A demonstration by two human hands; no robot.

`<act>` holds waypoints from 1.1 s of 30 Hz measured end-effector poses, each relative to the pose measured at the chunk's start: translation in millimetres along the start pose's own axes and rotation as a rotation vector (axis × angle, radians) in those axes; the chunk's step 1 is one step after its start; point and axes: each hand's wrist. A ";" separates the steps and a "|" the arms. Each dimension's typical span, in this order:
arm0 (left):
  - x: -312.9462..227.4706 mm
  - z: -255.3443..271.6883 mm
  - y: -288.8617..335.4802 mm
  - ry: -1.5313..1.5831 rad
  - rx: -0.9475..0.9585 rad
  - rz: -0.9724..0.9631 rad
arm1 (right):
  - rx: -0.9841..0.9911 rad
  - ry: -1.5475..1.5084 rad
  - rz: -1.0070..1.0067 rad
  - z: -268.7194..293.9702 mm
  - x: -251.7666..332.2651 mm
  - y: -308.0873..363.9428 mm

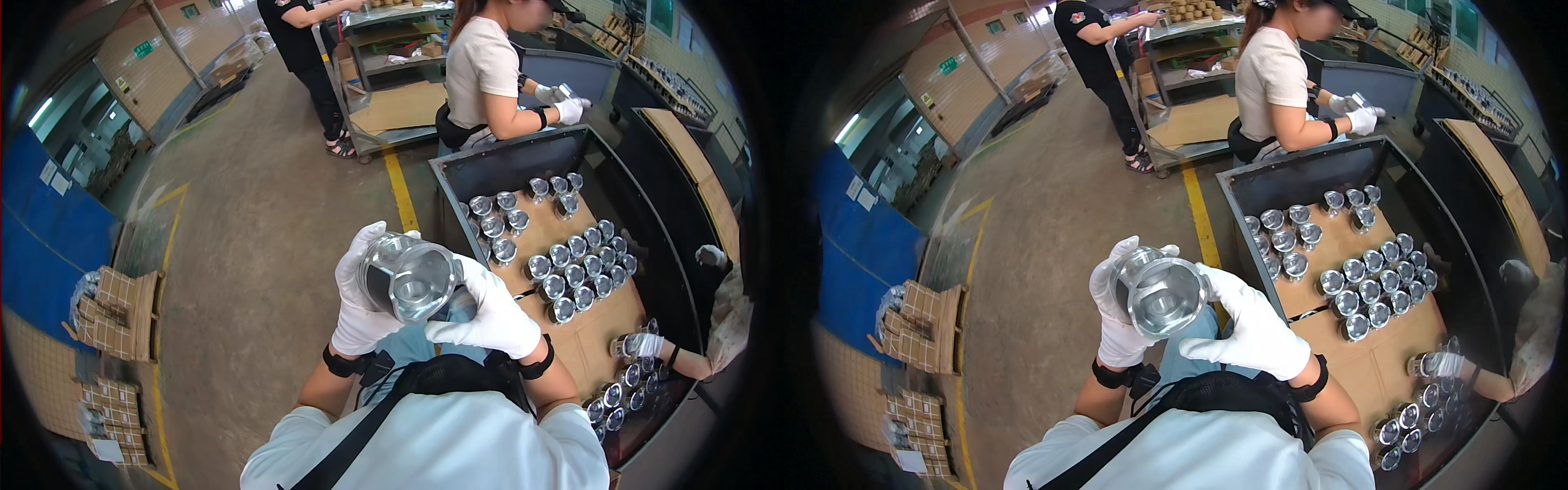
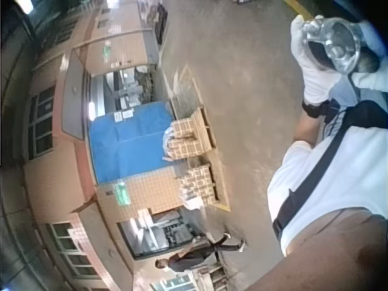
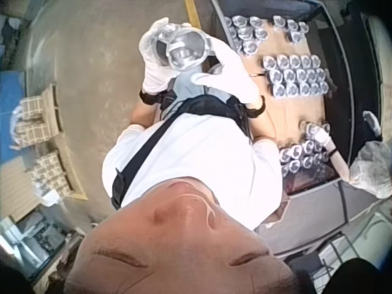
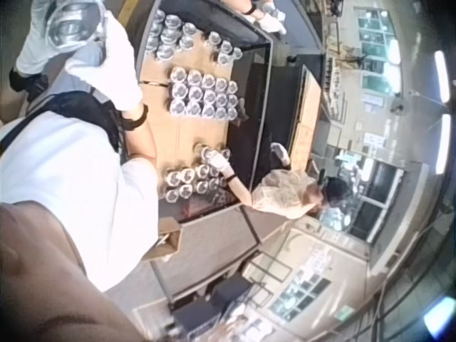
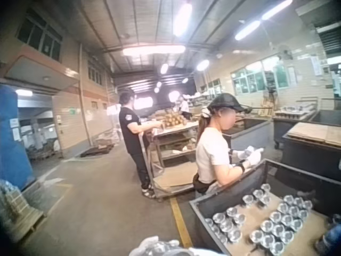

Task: Inspecting and sorting metal engine pistons into a large cart on a factory floor.

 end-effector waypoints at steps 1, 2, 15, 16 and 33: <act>-0.7 -1.7 -1.3 -0.001 0.005 0.000 | 0.006 -0.054 -0.053 0.6 -2.9 2.4; -1.2 -3.0 -2.4 -0.017 -0.007 -0.002 | 0.012 -0.107 -0.106 1.0 -6.3 5.0; 28.0 -64.0 -8.8 0.222 -0.091 0.400 | -0.378 0.244 0.095 18.6 -9.7 42.2; 34.6 -68.3 -6.8 0.206 -0.058 0.409 | -0.312 0.225 -0.016 14.7 -18.8 44.6; 154.1 -113.0 61.6 -0.464 1.162 0.250 | -0.933 0.329 -1.341 160.3 -253.7 336.2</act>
Point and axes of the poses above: each hand's wrist, its own y-axis away from the middle knuckle, its own z-axis out of the back of the hand, x = y × z, and after that the axes turned 6 degrees about -z, right-handed
